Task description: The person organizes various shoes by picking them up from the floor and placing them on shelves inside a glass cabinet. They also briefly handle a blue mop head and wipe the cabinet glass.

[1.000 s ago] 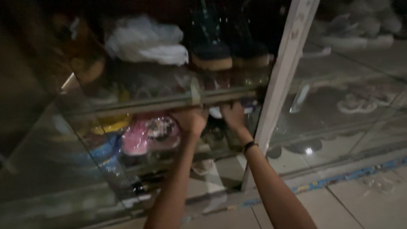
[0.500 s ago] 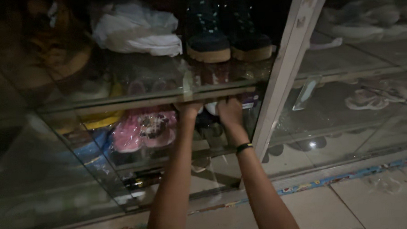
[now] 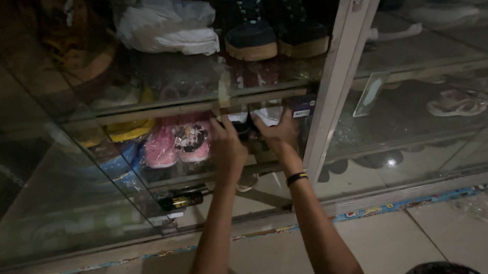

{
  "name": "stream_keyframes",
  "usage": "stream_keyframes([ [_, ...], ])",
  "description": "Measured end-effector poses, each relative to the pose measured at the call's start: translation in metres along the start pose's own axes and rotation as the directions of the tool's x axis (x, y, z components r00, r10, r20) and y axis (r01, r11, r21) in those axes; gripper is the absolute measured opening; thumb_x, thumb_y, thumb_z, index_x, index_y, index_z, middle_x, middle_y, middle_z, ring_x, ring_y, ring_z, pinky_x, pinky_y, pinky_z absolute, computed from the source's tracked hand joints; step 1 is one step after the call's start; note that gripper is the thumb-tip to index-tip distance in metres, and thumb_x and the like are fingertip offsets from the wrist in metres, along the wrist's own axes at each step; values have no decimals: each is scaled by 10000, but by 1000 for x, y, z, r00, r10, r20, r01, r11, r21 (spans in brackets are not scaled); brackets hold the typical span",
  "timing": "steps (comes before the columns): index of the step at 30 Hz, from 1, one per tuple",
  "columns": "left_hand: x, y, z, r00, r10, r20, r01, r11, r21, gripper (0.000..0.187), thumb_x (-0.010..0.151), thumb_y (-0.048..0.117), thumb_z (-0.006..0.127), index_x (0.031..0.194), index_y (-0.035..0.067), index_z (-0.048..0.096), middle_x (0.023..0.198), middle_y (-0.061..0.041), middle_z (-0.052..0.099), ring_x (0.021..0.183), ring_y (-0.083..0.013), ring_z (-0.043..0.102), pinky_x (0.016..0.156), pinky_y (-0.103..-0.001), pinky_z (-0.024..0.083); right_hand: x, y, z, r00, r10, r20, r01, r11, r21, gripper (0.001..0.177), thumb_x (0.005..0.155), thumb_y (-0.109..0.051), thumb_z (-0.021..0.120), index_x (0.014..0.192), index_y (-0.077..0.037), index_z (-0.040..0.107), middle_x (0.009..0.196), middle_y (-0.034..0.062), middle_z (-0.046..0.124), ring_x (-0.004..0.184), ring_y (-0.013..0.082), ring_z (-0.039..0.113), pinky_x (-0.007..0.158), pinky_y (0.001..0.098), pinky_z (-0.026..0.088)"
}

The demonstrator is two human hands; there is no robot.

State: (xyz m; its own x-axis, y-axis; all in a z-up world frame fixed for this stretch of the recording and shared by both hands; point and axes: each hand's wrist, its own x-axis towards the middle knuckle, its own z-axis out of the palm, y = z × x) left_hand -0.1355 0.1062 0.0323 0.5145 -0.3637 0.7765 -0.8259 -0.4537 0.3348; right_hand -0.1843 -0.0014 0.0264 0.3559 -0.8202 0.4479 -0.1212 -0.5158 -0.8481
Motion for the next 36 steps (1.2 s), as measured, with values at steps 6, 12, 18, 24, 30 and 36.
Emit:
stream_keyframes([
  [6,0,1,5,998,-50,22,50,998,31,472,683,136,602,1071,-35,393,1024,-245,393,929,-384,445,747,-441,379,0,1,8,995,59,-78,-73,979,-192,833,582,-554,637,1209,-74,373,1011,261,516,951,398,486,803,415,390],
  [12,-5,-6,28,975,-174,-137,125,944,-305,343,848,58,464,1160,-42,361,1091,-241,404,971,-395,437,833,-476,327,-6,0,7,994,103,-20,-105,990,-90,796,594,-534,613,1189,-51,398,1022,226,549,968,360,519,833,388,408],
  [18,-1,-11,33,990,-130,57,133,989,-59,428,727,123,569,1100,14,389,1078,-267,358,960,-418,406,795,-488,343,1,4,4,1000,4,-12,-3,996,84,761,599,-462,648,1136,7,382,1070,222,516,995,344,507,824,368,395],
  [24,-3,-10,33,985,-88,-148,78,994,-73,662,626,279,697,1124,-10,370,1133,-352,290,1015,-493,330,785,-513,332,-9,2,-1,971,-212,-113,208,977,-51,689,710,-415,644,1181,10,375,1187,295,378,1116,446,323,917,421,301],
  [30,3,-23,-2,956,-131,-263,-9,882,-471,370,799,241,608,1041,8,453,957,-189,537,879,-286,540,761,-400,460,-32,-8,-10,938,-304,-166,321,943,91,411,853,-259,495,1143,3,368,1147,246,394,1073,384,376,897,452,288],
  [36,-51,-32,-13,766,-528,-367,81,645,-760,196,864,116,448,1015,-2,408,875,-134,467,743,-198,438,636,-337,373,-110,11,31,812,-519,-267,558,825,95,141,872,-98,385,967,-7,436,942,180,430,923,325,408,872,417,325],
])
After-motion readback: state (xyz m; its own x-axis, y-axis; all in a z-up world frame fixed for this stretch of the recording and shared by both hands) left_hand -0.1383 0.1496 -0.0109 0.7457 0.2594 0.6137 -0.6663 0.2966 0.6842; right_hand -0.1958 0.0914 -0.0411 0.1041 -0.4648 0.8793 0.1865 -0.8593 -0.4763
